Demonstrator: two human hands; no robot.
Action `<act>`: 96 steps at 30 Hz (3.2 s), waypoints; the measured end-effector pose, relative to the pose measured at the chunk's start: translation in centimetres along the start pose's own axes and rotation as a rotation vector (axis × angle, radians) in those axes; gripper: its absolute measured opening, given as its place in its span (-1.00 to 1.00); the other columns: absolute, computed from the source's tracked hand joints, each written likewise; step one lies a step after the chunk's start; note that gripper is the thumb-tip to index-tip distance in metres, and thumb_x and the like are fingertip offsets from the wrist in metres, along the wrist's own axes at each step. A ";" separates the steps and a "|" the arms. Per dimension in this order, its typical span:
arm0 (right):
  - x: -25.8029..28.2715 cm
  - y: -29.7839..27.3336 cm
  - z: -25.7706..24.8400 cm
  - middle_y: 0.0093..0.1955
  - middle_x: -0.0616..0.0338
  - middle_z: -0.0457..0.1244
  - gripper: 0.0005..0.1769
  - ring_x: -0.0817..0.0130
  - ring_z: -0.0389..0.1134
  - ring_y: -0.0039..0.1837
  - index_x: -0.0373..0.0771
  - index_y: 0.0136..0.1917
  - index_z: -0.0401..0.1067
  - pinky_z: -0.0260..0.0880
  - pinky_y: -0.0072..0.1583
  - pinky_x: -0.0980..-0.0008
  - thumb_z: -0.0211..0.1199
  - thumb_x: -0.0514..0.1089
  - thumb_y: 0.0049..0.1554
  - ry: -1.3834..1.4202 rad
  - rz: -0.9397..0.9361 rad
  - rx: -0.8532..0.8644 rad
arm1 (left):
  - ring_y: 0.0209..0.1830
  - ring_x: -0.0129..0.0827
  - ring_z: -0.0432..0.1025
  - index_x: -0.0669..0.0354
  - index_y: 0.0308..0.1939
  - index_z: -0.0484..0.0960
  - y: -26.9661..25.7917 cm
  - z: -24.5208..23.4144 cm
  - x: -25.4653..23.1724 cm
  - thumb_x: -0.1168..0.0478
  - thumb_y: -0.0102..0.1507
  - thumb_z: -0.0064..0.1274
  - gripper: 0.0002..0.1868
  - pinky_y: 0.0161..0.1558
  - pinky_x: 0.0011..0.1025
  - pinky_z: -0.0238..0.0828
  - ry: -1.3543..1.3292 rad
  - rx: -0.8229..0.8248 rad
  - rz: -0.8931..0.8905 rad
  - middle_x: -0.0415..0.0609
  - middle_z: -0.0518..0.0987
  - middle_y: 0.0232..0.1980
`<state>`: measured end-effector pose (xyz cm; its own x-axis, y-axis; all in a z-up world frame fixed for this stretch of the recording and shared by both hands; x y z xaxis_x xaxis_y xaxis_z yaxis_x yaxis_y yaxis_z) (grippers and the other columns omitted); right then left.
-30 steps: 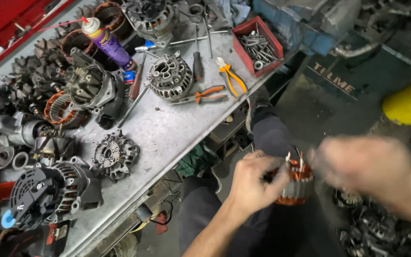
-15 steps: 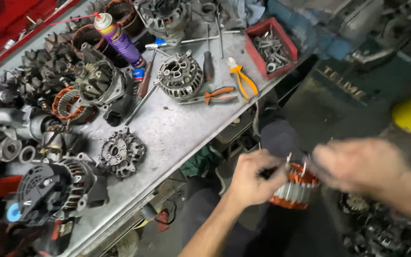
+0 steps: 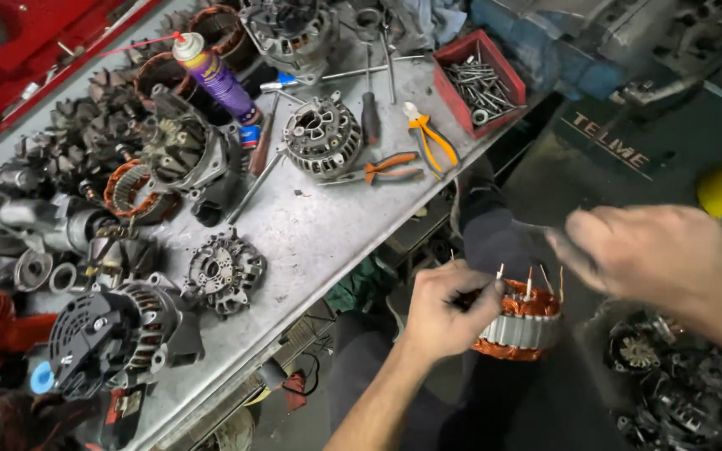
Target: The person holds a cylindrical copper-wound stator on their lap and uses a small flathead screwdriver to scrape and clean the wire ends. They rotate the stator to access different sections and continue scraping the copper windings.
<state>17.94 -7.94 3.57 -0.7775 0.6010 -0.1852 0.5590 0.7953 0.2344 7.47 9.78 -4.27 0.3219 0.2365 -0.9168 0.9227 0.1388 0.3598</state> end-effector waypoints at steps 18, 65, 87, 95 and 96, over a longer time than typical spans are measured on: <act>-3.8 -12.7 19.6 0.15 0.19 0.43 -0.41 0.25 0.40 0.22 -0.15 0.32 0.51 0.33 0.19 0.23 0.12 0.27 0.23 1.127 0.910 0.557 | -0.33 -0.50 0.42 0.35 -0.36 0.64 2.2 2.2 6.5 0.24 0.20 0.28 -0.79 0.13 -0.41 0.43 -0.562 0.525 0.002 -0.06 0.56 -0.42; 0.8 -11.2 1.4 0.00 0.09 0.41 -0.65 0.24 0.50 -0.08 -0.20 0.07 0.55 0.50 -0.04 0.32 0.36 -0.06 0.02 0.492 0.455 0.032 | -0.26 -0.59 0.52 0.26 -0.03 0.78 -2.6 7.0 5.1 0.17 0.23 0.30 -0.71 -0.12 -0.57 0.48 -0.503 0.037 -0.603 -0.08 0.75 -0.17; 0.0 -3.6 4.3 -0.33 0.06 0.40 -0.57 -0.05 0.50 -0.17 0.03 -0.02 0.34 0.55 -0.10 -0.05 -0.10 0.35 0.20 0.041 0.223 0.905 | -0.21 -0.51 0.63 0.21 -0.11 0.78 -1.8 5.6 5.2 0.19 0.20 0.29 -0.77 -0.09 -0.51 0.57 -0.328 0.163 -0.435 -0.01 0.76 -0.13; -2.2 -5.0 6.3 -0.33 0.11 0.41 -0.53 0.02 0.52 -0.19 0.03 -0.07 0.33 0.59 -0.10 0.00 -0.10 0.40 0.19 -0.081 0.200 0.874 | -0.24 -0.53 0.64 0.20 -0.07 0.78 -1.8 5.8 4.4 0.16 0.23 0.26 -0.75 -0.11 -0.54 0.58 -0.280 0.114 -0.422 -0.01 0.76 -0.13; -3.2 -5.3 6.5 -0.35 0.11 0.41 -0.51 0.04 0.53 -0.22 -0.01 -0.14 0.35 0.60 -0.12 0.04 -0.08 0.40 0.20 -0.111 0.271 0.821 | -0.23 -0.54 0.65 0.19 -0.06 0.77 -1.8 5.7 4.3 0.15 0.23 0.26 -0.74 -0.10 -0.55 0.58 -0.246 0.125 -0.411 -0.01 0.76 -0.12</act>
<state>19.28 -13.58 -3.30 -0.5789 0.7482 -0.3242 0.7849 0.4035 -0.4703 8.47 5.04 -9.87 -0.0473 -0.0500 -0.9976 0.9974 0.0526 -0.0499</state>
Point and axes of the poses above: each hand's wrist, its own y-axis towards the middle knuckle, its own z-axis out of the palm, x = y × z, the point moved 4 cm from there along y, towards the middle knuckle
